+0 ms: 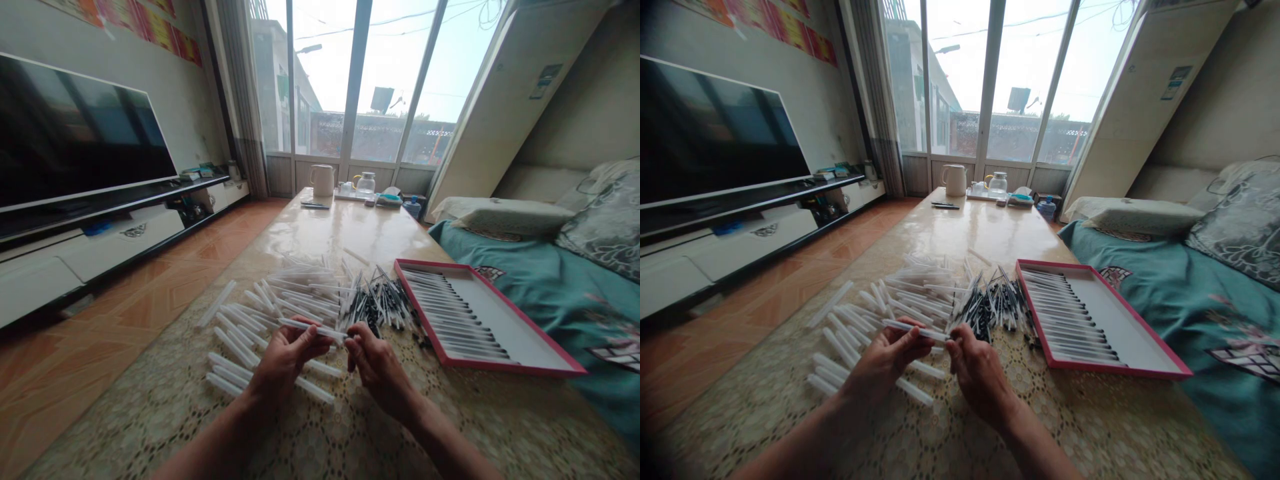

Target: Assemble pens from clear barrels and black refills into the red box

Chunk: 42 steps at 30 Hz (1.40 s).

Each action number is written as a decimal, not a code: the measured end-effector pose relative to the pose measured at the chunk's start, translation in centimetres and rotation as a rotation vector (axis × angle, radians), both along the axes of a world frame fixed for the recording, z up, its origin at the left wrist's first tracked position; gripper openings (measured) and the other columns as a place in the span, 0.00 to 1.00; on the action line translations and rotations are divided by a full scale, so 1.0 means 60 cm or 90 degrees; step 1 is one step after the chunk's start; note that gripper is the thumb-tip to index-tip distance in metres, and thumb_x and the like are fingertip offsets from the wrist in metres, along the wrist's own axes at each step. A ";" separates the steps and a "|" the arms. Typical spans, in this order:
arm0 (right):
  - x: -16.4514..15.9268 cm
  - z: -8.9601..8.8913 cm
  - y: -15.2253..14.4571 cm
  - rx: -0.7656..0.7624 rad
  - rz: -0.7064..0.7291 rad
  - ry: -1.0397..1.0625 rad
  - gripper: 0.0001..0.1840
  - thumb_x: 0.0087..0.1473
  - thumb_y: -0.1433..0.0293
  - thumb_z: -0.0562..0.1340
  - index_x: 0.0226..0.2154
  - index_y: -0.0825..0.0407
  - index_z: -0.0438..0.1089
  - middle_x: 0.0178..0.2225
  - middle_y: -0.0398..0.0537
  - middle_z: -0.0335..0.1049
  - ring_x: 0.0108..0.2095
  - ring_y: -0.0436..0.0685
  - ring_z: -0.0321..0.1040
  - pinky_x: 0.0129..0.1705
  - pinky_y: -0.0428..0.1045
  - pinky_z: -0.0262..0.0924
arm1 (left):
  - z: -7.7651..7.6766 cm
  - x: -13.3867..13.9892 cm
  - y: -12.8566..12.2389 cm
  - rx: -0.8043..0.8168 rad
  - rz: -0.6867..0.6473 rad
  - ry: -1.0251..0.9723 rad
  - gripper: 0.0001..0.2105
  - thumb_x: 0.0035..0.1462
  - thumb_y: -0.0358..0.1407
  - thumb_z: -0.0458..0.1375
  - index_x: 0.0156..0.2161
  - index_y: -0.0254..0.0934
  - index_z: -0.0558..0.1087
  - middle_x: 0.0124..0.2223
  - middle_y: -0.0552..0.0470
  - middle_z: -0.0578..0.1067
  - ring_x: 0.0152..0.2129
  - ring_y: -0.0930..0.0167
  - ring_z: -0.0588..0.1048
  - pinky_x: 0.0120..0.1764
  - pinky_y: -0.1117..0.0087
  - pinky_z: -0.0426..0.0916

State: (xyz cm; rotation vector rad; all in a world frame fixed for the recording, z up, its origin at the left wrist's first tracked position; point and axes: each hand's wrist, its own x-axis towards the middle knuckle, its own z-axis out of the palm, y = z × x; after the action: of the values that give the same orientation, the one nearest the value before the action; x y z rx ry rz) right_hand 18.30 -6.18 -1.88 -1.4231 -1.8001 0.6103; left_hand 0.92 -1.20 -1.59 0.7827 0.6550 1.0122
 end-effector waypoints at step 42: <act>0.000 0.001 0.000 0.087 -0.068 0.003 0.12 0.61 0.66 0.50 0.34 0.52 0.66 0.28 0.48 0.69 0.28 0.53 0.66 0.29 0.45 0.58 | 0.009 -0.011 0.002 0.275 0.123 0.283 0.12 0.50 0.38 0.61 0.40 0.36 0.71 0.28 0.53 0.75 0.20 0.72 0.73 0.23 0.73 0.67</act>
State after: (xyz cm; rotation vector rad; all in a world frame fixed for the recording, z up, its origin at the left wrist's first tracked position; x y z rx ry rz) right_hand 18.31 -6.17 -1.82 -1.4124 -1.7158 0.4266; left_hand 0.24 -1.10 -1.04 1.3677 0.9178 1.1867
